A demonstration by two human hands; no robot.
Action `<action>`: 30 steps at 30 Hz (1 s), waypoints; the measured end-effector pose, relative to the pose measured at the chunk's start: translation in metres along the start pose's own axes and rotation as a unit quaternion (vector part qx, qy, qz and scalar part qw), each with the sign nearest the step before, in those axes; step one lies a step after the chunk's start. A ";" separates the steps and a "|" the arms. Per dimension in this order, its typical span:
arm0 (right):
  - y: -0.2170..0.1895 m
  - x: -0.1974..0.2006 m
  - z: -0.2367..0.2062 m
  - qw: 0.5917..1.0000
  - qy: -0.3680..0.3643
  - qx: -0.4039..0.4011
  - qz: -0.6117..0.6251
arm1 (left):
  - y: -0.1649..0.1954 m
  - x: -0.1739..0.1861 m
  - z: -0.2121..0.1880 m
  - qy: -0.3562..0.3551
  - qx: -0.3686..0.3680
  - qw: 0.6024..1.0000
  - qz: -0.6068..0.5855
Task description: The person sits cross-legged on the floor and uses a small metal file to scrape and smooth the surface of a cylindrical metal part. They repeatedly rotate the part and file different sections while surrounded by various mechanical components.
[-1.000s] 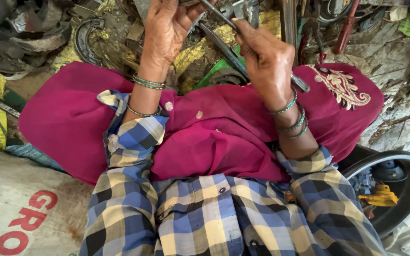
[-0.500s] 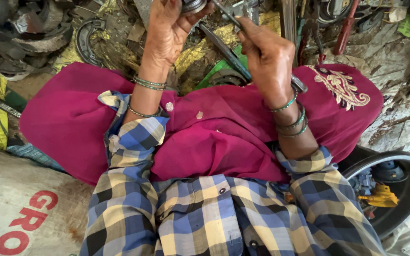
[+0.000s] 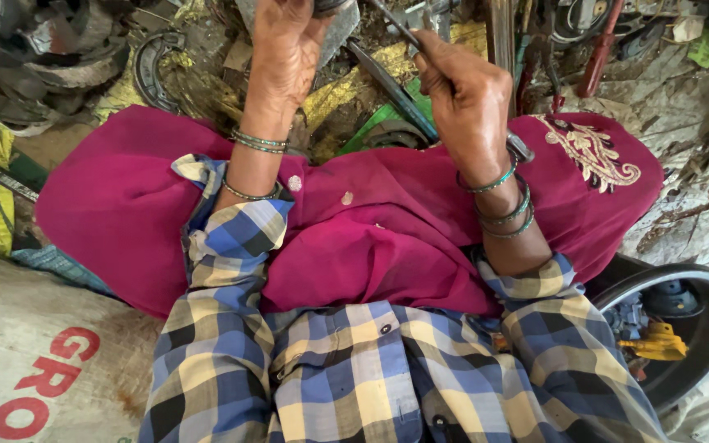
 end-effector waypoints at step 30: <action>0.003 -0.003 -0.001 0.997 0.034 0.035 -0.054 | 0.011 -0.020 0.004 -0.086 0.035 0.992 -0.080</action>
Point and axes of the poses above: each hand's wrist, its own z-axis towards the middle knuckle, its own x-axis out of the back of the hand, y = z × x, the point moved 4 cm from there along z, towards the middle knuckle, and after that the axes turned 1 degree about x, right-handed, at the moved point
